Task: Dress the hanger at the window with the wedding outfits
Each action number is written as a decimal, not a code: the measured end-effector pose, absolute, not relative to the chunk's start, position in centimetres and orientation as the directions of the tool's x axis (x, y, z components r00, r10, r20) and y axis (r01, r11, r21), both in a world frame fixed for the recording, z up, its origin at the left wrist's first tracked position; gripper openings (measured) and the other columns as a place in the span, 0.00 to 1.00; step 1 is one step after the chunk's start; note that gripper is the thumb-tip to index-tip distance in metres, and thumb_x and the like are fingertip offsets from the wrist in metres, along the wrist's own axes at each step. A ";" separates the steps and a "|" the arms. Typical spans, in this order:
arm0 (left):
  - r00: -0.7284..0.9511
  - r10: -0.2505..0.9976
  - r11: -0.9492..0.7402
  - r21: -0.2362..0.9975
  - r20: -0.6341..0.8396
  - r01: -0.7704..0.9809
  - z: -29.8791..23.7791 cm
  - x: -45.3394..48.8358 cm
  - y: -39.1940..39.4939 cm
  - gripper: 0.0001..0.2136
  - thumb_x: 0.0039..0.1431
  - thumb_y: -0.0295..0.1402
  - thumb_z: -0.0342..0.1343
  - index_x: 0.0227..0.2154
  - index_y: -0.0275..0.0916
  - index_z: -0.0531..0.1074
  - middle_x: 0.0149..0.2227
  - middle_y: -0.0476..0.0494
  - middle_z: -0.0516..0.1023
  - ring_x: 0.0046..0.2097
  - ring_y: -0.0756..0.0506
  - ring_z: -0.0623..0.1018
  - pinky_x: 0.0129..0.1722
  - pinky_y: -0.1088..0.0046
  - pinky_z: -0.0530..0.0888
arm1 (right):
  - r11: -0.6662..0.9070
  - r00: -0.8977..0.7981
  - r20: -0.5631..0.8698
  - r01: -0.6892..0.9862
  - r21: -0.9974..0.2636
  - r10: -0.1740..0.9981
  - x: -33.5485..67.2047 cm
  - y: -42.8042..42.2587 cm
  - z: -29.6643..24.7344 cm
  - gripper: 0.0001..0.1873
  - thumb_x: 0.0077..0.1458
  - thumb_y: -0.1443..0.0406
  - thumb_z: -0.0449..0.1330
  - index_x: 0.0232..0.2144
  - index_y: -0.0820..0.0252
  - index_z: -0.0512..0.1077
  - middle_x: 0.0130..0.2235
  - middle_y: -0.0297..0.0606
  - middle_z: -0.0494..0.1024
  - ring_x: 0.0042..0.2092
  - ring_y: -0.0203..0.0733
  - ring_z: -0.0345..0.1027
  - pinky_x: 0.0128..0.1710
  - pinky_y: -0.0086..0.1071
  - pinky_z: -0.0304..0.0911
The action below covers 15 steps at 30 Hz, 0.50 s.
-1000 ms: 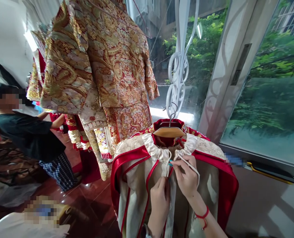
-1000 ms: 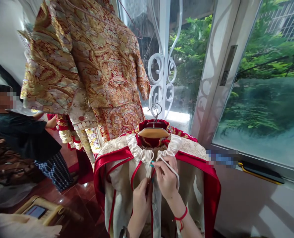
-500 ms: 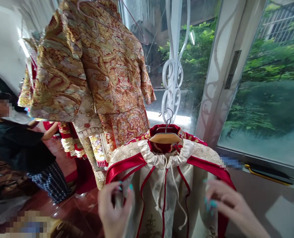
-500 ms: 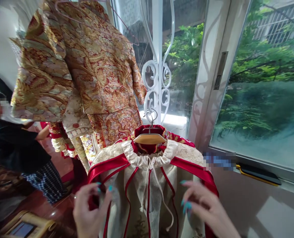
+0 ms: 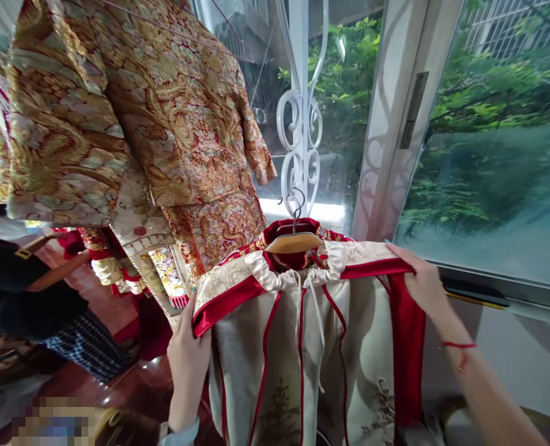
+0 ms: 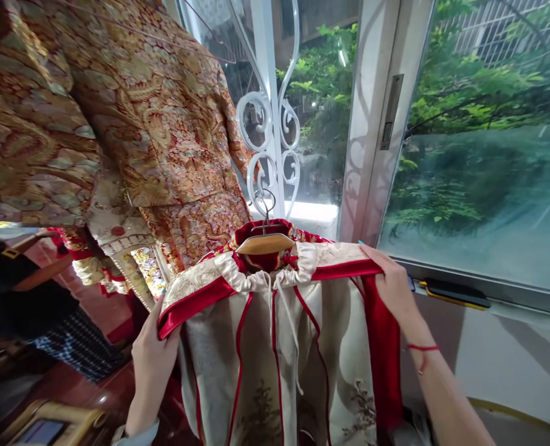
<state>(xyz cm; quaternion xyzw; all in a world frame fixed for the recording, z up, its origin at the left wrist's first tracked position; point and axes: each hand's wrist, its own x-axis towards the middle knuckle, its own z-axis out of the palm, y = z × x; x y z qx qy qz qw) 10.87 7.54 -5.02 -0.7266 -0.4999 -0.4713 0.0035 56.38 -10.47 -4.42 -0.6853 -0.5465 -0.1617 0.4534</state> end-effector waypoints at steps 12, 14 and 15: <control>-0.049 0.690 -0.585 0.597 0.722 0.550 -5.2 12.1 6.9 0.33 0.52 0.21 0.46 0.63 0.38 0.59 0.61 0.38 0.69 0.61 0.39 0.70 0.61 0.61 0.66 | 0.131 0.129 0.536 0.898 -0.420 0.834 54.6 -9.1 1.9 0.30 0.59 0.53 0.56 0.61 0.54 0.60 0.61 0.45 0.68 0.61 0.53 0.62 0.59 0.47 0.60; -0.040 0.690 -0.594 0.597 0.723 0.539 -5.2 11.9 7.0 0.33 0.50 0.20 0.46 0.62 0.38 0.62 0.60 0.40 0.71 0.60 0.40 0.71 0.61 0.62 0.66 | 0.120 0.045 0.459 0.939 -0.324 0.887 53.5 -6.6 3.0 0.24 0.61 0.53 0.54 0.56 0.55 0.66 0.54 0.44 0.75 0.53 0.53 0.70 0.53 0.45 0.65; -0.018 0.684 -0.606 0.582 0.730 0.542 -5.1 11.6 7.1 0.34 0.48 0.19 0.45 0.61 0.38 0.63 0.59 0.40 0.72 0.60 0.41 0.71 0.61 0.62 0.67 | 0.107 0.023 0.414 0.952 -0.287 0.910 53.0 -5.6 3.1 0.23 0.62 0.54 0.53 0.55 0.56 0.67 0.51 0.44 0.77 0.50 0.53 0.72 0.49 0.44 0.67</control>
